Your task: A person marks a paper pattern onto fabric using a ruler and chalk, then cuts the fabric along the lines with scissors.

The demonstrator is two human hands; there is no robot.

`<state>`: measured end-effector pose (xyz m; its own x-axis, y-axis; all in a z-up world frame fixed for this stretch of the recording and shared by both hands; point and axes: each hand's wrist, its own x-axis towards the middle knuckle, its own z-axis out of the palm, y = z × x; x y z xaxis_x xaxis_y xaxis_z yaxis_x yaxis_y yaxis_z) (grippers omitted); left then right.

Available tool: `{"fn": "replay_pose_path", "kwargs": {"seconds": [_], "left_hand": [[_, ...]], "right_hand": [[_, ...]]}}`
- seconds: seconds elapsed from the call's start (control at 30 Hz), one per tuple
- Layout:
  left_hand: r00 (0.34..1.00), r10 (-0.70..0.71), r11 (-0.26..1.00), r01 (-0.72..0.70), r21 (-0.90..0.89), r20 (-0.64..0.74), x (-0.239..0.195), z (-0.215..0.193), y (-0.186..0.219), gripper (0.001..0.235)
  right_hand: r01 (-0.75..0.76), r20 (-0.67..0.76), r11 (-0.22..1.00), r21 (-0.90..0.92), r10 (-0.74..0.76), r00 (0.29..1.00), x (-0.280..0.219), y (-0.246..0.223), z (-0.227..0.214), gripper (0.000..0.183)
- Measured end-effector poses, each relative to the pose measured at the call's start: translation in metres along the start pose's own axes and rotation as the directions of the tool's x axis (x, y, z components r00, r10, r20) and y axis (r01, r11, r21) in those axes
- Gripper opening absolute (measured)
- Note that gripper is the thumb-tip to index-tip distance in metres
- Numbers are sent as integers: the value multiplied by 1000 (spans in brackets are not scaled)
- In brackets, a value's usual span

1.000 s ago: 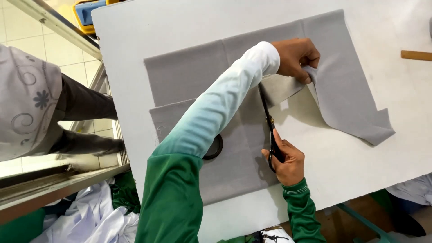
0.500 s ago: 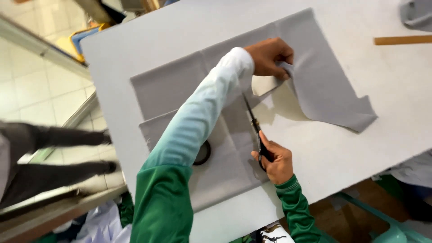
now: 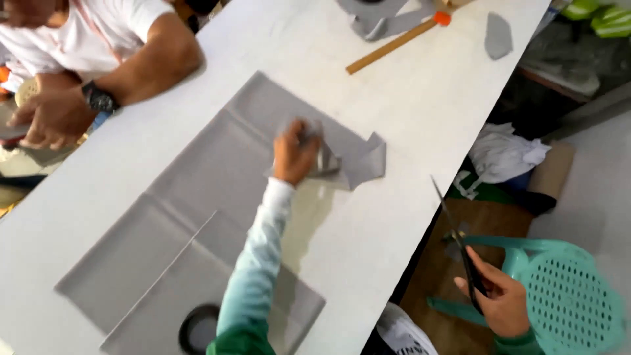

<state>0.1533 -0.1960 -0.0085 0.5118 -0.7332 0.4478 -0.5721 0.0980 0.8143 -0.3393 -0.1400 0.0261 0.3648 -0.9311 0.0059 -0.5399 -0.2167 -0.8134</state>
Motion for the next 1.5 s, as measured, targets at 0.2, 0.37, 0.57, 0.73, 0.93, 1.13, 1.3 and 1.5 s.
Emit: {"fn": "replay_pose_path", "kwargs": {"seconds": [0.2, 0.37, 0.57, 0.73, 0.93, 1.13, 1.3, 1.5], "left_hand": [[986, -86, 995, 79, 58, 140, -10, 53, 70, 14], [984, -138, 990, 141, 26, -109, 98, 128, 6, 50], [965, -236, 734, 255, 630, -116, 35, 142, 2, 64], [859, -198, 695, 463, 551, -472, -128, 62, 109, 30], [583, -16, 373, 757, 536, -812, -275, -89, 155, 20], [374, -600, 40, 897, 440, -708, -288, -165, 139, 102], [505, -414, 46, 843, 536, -758, -296, -168, 111, 74], [864, -129, 570, 466, 677, -487, -156, -67, 191, 72]], "right_hand": [[-15, -106, 1000, 5, 15, 994, 83, 24, -24, 72], [193, -30, 980, -57, -195, 980, 223, 52, -31, 68], [385, 137, 922, 39, -387, 912, 334, 31, -36, 63], [503, 375, 858, 104, -502, 779, 394, 22, 5, 61], [842, 325, 540, -21, -792, 516, 451, 64, 79, 52], [840, 390, 436, -323, -748, 537, 466, 68, 78, 59], [682, 247, 731, -28, -656, 713, 413, 24, 99, 39], [-139, 865, 896, 421, -351, 357, 221, -111, 160, 59]]}}
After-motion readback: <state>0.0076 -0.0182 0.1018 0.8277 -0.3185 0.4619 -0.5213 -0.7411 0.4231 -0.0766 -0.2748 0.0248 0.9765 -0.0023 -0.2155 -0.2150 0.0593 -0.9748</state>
